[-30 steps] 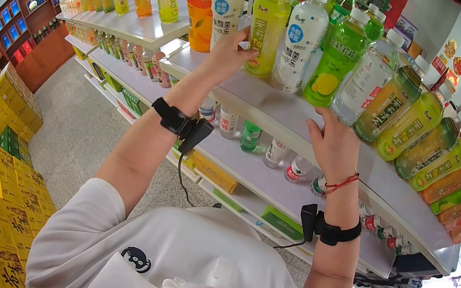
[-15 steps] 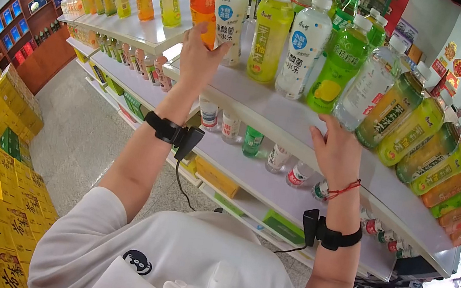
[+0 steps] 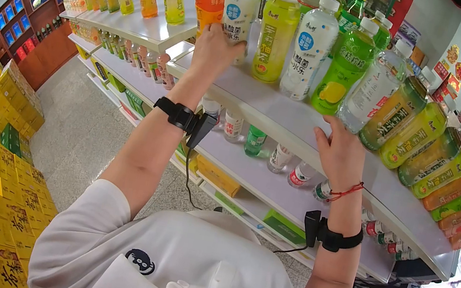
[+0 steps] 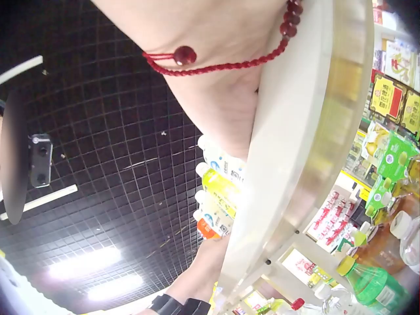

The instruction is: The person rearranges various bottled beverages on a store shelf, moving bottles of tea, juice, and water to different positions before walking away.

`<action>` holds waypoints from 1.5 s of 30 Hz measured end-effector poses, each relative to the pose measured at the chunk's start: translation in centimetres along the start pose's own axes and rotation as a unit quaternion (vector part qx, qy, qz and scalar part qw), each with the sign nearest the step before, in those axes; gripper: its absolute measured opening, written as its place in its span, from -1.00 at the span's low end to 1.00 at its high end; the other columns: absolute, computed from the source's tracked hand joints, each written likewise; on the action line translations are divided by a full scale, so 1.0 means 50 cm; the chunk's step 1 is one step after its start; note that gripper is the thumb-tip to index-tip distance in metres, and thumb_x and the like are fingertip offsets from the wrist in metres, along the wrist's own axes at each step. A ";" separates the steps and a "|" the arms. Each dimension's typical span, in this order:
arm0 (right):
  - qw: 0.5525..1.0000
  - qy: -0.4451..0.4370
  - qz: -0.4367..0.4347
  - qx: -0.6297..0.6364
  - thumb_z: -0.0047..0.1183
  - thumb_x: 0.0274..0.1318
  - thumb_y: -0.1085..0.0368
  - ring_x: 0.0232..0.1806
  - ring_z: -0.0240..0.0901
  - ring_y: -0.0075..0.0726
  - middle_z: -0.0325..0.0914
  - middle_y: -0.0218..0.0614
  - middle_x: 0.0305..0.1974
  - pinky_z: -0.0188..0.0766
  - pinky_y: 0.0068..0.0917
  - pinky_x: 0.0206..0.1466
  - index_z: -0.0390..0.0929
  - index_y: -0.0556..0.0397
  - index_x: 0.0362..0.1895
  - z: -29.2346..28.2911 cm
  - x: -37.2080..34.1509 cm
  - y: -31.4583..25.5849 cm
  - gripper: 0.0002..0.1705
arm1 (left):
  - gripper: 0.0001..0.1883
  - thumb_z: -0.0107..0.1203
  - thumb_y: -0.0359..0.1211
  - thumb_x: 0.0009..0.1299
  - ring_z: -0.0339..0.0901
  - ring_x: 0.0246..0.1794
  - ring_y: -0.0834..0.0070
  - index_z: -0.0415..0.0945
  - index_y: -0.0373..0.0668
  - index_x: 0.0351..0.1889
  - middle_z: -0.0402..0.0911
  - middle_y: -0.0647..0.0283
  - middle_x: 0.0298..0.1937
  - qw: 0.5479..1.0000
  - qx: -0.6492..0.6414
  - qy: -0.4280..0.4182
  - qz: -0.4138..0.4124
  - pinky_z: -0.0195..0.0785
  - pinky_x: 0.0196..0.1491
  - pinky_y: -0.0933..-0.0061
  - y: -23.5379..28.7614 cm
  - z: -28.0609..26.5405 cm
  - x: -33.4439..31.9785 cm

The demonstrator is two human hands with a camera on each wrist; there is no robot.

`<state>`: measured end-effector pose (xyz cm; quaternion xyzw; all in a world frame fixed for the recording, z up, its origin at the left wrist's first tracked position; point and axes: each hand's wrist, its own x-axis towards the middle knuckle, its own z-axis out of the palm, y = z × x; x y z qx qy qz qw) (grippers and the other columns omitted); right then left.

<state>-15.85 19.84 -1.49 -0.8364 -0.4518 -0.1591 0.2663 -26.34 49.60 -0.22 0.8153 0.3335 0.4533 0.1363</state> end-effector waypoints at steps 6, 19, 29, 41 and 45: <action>1.000 0.002 -0.002 0.000 0.14 0.06 0.15 -0.49 0.52 -0.02 0.53 -0.18 -0.58 0.40 -0.20 -0.39 0.56 -0.04 -0.09 0.001 0.001 0.002 -0.67 | -0.37 0.24 -0.08 0.07 0.44 -0.01 -0.02 0.38 -0.44 -0.10 0.45 -0.16 -0.08 0.998 -0.055 -0.012 0.014 0.35 0.02 0.12 0.003 0.010 -0.004; 1.000 -0.001 0.002 0.005 0.15 0.05 0.16 -0.52 0.50 -0.07 0.51 -0.21 -0.60 0.39 -0.22 -0.41 0.56 -0.02 -0.09 0.003 0.001 0.004 -0.68 | -0.35 0.21 -0.08 0.12 0.39 0.09 0.06 0.34 -0.36 0.04 0.41 -0.08 0.03 0.994 -0.091 0.052 0.019 0.30 0.10 0.17 -0.007 0.015 -0.021; 1.000 -0.002 0.006 0.013 0.16 0.05 0.16 -0.54 0.49 -0.11 0.49 -0.22 -0.62 0.37 -0.24 -0.43 0.57 -0.03 -0.08 0.005 0.002 0.006 -0.66 | -0.26 0.29 -0.13 0.09 0.36 0.14 0.02 0.29 -0.42 0.13 0.34 -0.16 0.16 0.992 -0.065 0.095 -0.043 0.29 0.13 0.21 -0.117 -0.014 0.034; 1.000 -0.005 0.017 0.021 0.16 0.05 0.17 -0.54 0.45 -0.09 0.47 -0.21 -0.61 0.33 -0.24 -0.44 0.57 -0.02 -0.08 0.006 0.005 0.003 -0.67 | -0.41 0.24 -0.13 0.10 0.46 0.03 0.05 0.43 -0.38 -0.03 0.54 -0.09 -0.06 0.991 -0.110 -0.069 -0.010 0.32 0.08 0.23 -0.128 -0.016 0.050; 1.000 -0.005 0.024 0.017 0.16 0.05 0.17 -0.55 0.44 -0.10 0.46 -0.22 -0.62 0.33 -0.24 -0.44 0.57 -0.02 -0.08 0.005 0.005 -0.002 -0.67 | -0.42 0.28 -0.15 0.14 0.52 -0.03 0.17 0.42 -0.38 0.00 0.55 -0.03 -0.02 0.992 -0.105 -0.069 -0.005 0.37 0.01 0.32 -0.137 -0.012 0.053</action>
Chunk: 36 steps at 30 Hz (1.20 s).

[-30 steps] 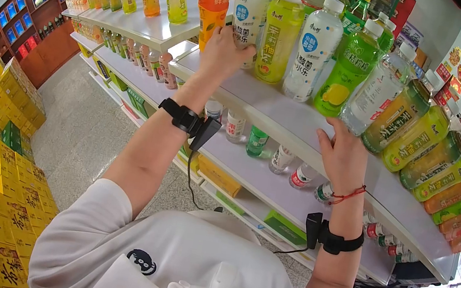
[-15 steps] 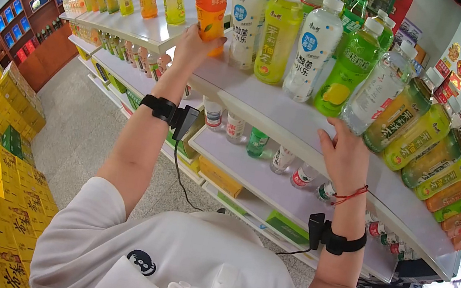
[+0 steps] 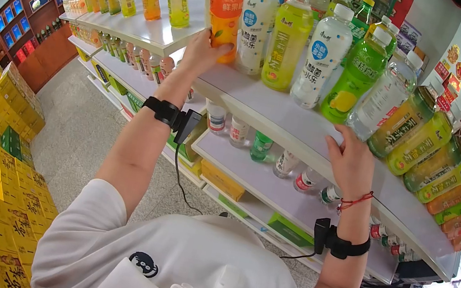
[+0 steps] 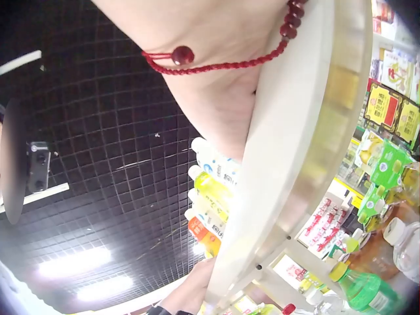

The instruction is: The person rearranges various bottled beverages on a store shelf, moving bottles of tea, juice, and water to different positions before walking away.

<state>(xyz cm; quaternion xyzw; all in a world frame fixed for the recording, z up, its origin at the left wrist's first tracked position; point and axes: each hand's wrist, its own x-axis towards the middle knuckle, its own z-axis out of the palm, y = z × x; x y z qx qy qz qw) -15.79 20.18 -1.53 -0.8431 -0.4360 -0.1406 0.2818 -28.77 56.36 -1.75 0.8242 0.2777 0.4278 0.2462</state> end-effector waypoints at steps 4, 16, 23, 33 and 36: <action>1.000 0.000 0.005 -0.010 0.16 0.06 0.17 -0.55 0.43 -0.11 0.45 -0.23 -0.62 0.33 -0.24 -0.44 0.57 -0.02 -0.09 0.000 -0.001 -0.002 -0.68 | -0.25 0.28 -0.17 0.10 0.48 0.06 0.15 0.26 -0.41 0.18 0.50 -0.08 0.05 0.994 -0.107 -0.015 -0.021 0.35 0.08 0.31 0.000 -0.005 -0.008; 1.000 -0.005 0.010 -0.023 0.16 0.05 0.17 -0.54 0.42 -0.12 0.44 -0.24 -0.62 0.33 -0.23 -0.44 0.57 -0.03 -0.09 0.000 0.001 0.002 -0.68 | -0.18 0.27 -0.13 0.21 0.48 0.01 0.36 0.14 -0.37 0.32 0.48 0.10 0.12 0.957 -0.159 -0.244 -0.010 0.35 0.05 0.43 -0.069 -0.057 0.056; 1.000 -0.002 0.008 -0.018 0.17 0.05 0.16 -0.54 0.43 -0.11 0.44 -0.23 -0.62 0.33 -0.24 -0.44 0.57 -0.04 -0.10 0.000 0.000 0.000 -0.68 | -0.16 0.33 -0.06 0.13 0.49 0.04 0.30 0.24 -0.35 0.26 0.49 0.07 0.09 0.985 -0.120 -0.121 -0.001 0.35 0.07 0.38 -0.032 -0.037 0.019; 1.000 0.001 0.000 -0.005 0.16 0.04 0.18 -0.55 0.41 -0.14 0.44 -0.21 -0.61 0.31 -0.27 -0.45 0.57 0.00 -0.08 0.002 -0.001 0.002 -0.67 | -0.34 0.28 -0.05 0.16 0.51 0.01 0.15 0.38 -0.33 0.07 0.54 -0.01 0.00 0.992 -0.052 -0.112 0.015 0.34 0.04 0.30 -0.053 -0.029 0.027; 1.000 -0.004 0.010 0.001 0.17 0.04 0.18 -0.57 0.38 -0.18 0.40 -0.23 -0.63 0.29 -0.29 -0.46 0.57 0.01 -0.08 0.002 0.001 0.002 -0.66 | -0.38 0.25 -0.06 0.20 0.51 0.02 0.12 0.39 -0.34 0.05 0.56 -0.03 -0.03 0.993 -0.033 -0.112 0.023 0.34 0.04 0.29 -0.045 -0.031 0.019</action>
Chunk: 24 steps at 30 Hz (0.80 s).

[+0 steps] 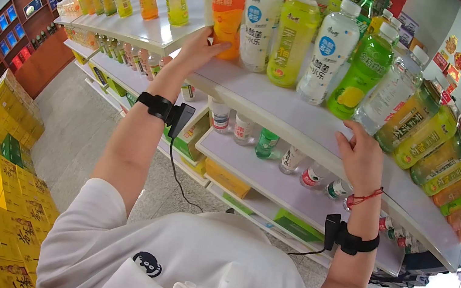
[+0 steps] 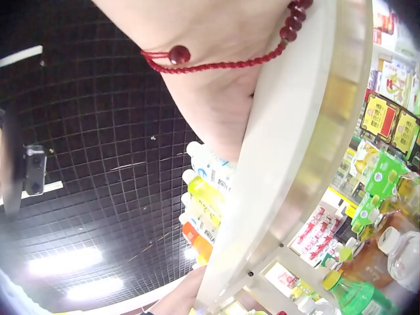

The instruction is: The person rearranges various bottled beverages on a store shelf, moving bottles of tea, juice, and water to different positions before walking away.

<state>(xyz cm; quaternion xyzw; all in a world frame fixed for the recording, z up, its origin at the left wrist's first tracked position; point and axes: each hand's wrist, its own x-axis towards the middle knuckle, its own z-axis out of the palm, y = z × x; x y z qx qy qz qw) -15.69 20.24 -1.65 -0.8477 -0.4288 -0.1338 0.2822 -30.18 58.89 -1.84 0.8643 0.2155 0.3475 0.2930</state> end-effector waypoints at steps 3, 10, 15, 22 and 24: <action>1.000 0.001 0.000 0.010 0.17 0.05 0.19 -0.60 0.34 -0.24 0.37 -0.26 -0.65 0.28 -0.32 -0.47 0.57 0.01 -0.08 0.003 0.000 0.002 -0.66 | -0.39 0.22 -0.07 0.23 0.51 0.03 0.12 0.38 -0.35 0.06 0.56 -0.05 -0.03 1.000 -0.011 0.007 0.006 0.34 0.05 0.28 -0.001 0.004 -0.004; 1.000 -0.004 0.007 -0.013 0.17 0.06 0.19 -0.62 0.33 -0.27 0.36 -0.29 -0.66 0.26 -0.34 -0.49 0.56 0.00 -0.06 0.001 0.002 -0.005 -0.66 | -0.39 0.20 -0.07 0.24 0.50 0.06 0.10 0.36 -0.35 0.08 0.55 -0.06 0.01 0.999 -0.022 0.022 0.025 0.34 0.08 0.28 -0.008 0.007 -0.004; 1.000 -0.005 0.025 -0.018 0.17 0.05 0.19 -0.61 0.35 -0.24 0.38 -0.27 -0.65 0.27 -0.33 -0.48 0.56 -0.03 -0.06 -0.002 -0.004 -0.007 -0.66 | -0.37 0.26 -0.08 0.18 0.52 0.03 0.10 0.38 -0.33 0.07 0.57 -0.06 -0.02 0.999 -0.027 0.007 0.022 0.37 0.05 0.25 -0.006 0.009 -0.003; 0.998 0.044 0.013 -0.037 0.15 0.07 0.18 -0.55 0.43 -0.14 0.48 -0.23 -0.58 0.34 -0.29 -0.43 0.58 -0.11 -0.10 -0.001 -0.013 -0.008 -0.72 | -0.39 0.31 -0.10 0.13 0.58 -0.10 0.09 0.38 -0.34 -0.01 0.61 -0.06 -0.13 0.999 -0.008 0.025 0.031 0.40 -0.07 0.23 -0.014 0.004 -0.005; 0.995 0.094 0.000 -0.045 0.12 0.09 0.22 -0.54 0.45 -0.16 0.50 -0.24 -0.57 0.37 -0.31 -0.43 0.58 -0.11 -0.11 -0.004 -0.026 -0.012 -0.75 | -0.38 0.31 -0.11 0.14 0.56 -0.05 0.09 0.38 -0.33 0.01 0.60 -0.07 -0.09 0.999 -0.003 0.009 0.043 0.38 -0.02 0.23 -0.015 0.020 0.006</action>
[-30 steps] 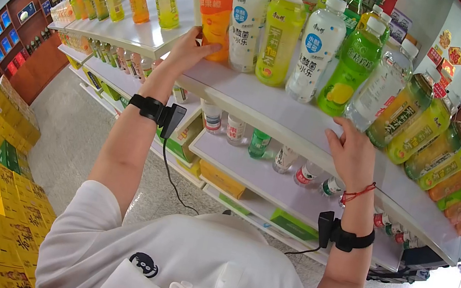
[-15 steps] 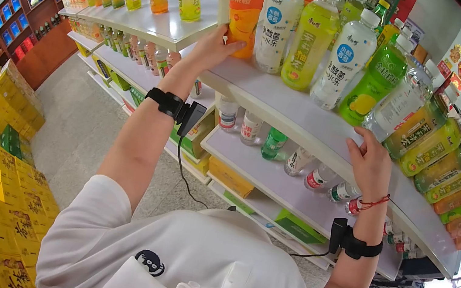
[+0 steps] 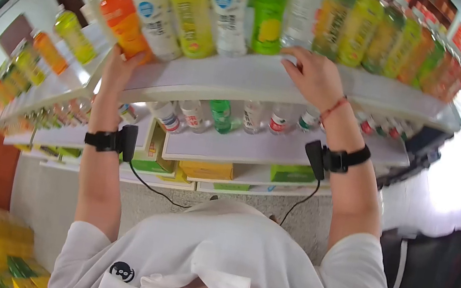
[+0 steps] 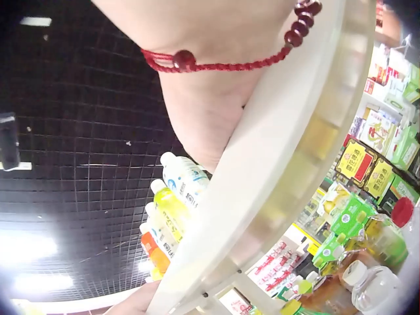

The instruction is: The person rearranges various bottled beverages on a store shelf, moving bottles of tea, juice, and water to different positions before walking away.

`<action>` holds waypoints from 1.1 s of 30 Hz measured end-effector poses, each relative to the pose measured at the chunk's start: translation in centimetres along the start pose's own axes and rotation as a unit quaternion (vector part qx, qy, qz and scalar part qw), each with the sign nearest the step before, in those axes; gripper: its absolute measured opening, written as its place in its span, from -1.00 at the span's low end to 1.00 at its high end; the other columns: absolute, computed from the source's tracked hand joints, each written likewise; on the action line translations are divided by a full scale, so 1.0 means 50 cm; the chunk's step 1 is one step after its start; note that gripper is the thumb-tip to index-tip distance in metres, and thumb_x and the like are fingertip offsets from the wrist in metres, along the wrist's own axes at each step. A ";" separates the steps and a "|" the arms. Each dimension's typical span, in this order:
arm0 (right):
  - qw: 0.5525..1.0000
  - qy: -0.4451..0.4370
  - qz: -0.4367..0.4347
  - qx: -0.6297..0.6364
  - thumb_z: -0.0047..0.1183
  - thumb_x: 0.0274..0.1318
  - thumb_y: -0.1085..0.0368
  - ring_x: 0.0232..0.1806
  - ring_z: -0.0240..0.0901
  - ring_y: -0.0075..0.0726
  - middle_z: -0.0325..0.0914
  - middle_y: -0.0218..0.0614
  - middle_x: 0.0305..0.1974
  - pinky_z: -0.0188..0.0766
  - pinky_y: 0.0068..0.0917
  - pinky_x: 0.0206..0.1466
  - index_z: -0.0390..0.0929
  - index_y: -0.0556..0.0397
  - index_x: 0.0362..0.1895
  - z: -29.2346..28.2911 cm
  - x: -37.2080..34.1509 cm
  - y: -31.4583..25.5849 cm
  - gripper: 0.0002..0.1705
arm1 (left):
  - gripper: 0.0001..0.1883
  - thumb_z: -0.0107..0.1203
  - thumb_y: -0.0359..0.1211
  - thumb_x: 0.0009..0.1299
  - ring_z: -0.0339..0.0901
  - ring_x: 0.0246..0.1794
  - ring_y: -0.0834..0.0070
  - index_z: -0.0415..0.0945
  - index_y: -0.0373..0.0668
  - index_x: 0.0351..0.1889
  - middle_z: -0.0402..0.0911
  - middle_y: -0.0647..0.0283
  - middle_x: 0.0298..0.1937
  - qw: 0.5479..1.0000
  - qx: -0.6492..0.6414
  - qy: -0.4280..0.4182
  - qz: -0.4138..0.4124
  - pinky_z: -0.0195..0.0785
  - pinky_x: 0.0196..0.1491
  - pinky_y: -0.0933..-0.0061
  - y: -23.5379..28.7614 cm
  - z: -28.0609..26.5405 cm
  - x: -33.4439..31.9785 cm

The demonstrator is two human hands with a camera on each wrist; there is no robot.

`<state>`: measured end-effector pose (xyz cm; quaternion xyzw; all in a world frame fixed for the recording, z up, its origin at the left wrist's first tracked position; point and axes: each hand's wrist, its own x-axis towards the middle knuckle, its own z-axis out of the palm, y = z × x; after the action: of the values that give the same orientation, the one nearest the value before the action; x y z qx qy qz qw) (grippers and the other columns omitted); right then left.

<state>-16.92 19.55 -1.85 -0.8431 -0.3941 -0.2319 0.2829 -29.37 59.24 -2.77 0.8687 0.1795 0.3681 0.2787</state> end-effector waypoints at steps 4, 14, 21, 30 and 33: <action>0.994 0.103 0.032 0.033 0.12 0.10 0.32 -0.57 0.43 -0.31 0.50 -0.29 -0.57 0.34 -0.44 -0.47 0.60 -0.07 -0.16 -0.015 -0.070 -0.026 -0.81 | -0.32 0.30 -0.10 0.15 0.50 0.07 0.08 0.36 -0.33 0.12 0.56 -0.07 0.01 1.000 0.004 -0.001 0.030 0.30 0.10 0.23 -0.012 0.002 0.005; 0.959 0.112 0.260 0.028 0.12 0.11 0.40 -0.60 0.29 -0.61 0.45 -0.35 -0.61 0.26 -0.60 -0.47 0.62 0.01 -0.21 -0.010 -0.520 0.081 -0.86 | -0.20 0.22 0.05 0.19 0.43 0.16 0.14 0.28 -0.24 0.29 0.44 0.03 0.19 0.999 -0.027 0.021 -0.003 0.25 0.16 0.24 -0.026 -0.015 0.002; 0.887 0.034 0.454 -0.077 0.11 0.11 0.28 -0.62 0.38 -0.41 0.48 -0.26 -0.62 0.30 -0.47 -0.47 0.63 -0.03 -0.21 -0.054 -0.813 0.126 -0.84 | -0.22 0.26 0.04 0.19 0.50 0.01 0.28 0.30 -0.21 0.27 0.49 0.13 0.11 0.996 0.022 0.082 0.030 0.36 0.00 0.31 -0.055 -0.025 -0.012; 0.808 0.087 0.581 -0.046 0.10 0.05 0.27 -0.38 0.58 -0.30 0.62 -0.20 -0.42 0.45 -0.44 -0.27 0.65 0.05 -0.25 -0.168 -1.278 0.165 -0.80 | -0.44 0.17 -0.29 0.33 0.42 -0.02 0.35 0.27 -0.36 0.23 0.45 0.05 0.10 0.986 -0.036 0.152 0.063 0.40 -0.06 0.35 0.075 -0.021 -0.289; 0.719 0.061 0.691 -0.042 0.09 0.07 0.27 -0.30 0.60 -0.30 0.66 -0.21 -0.34 0.47 -0.43 -0.21 0.66 0.09 -0.23 -0.225 -1.376 0.146 -0.78 | -0.48 0.15 -0.34 0.35 0.46 -0.03 0.34 0.27 -0.36 0.21 0.45 0.05 0.09 0.991 -0.092 0.100 -0.001 0.37 0.00 0.36 0.102 0.047 -0.380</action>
<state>-53.04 -28.43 -38.00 -0.8763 0.3258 -0.0392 0.3526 -39.70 44.62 -11.21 0.7980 0.1725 0.4680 0.3384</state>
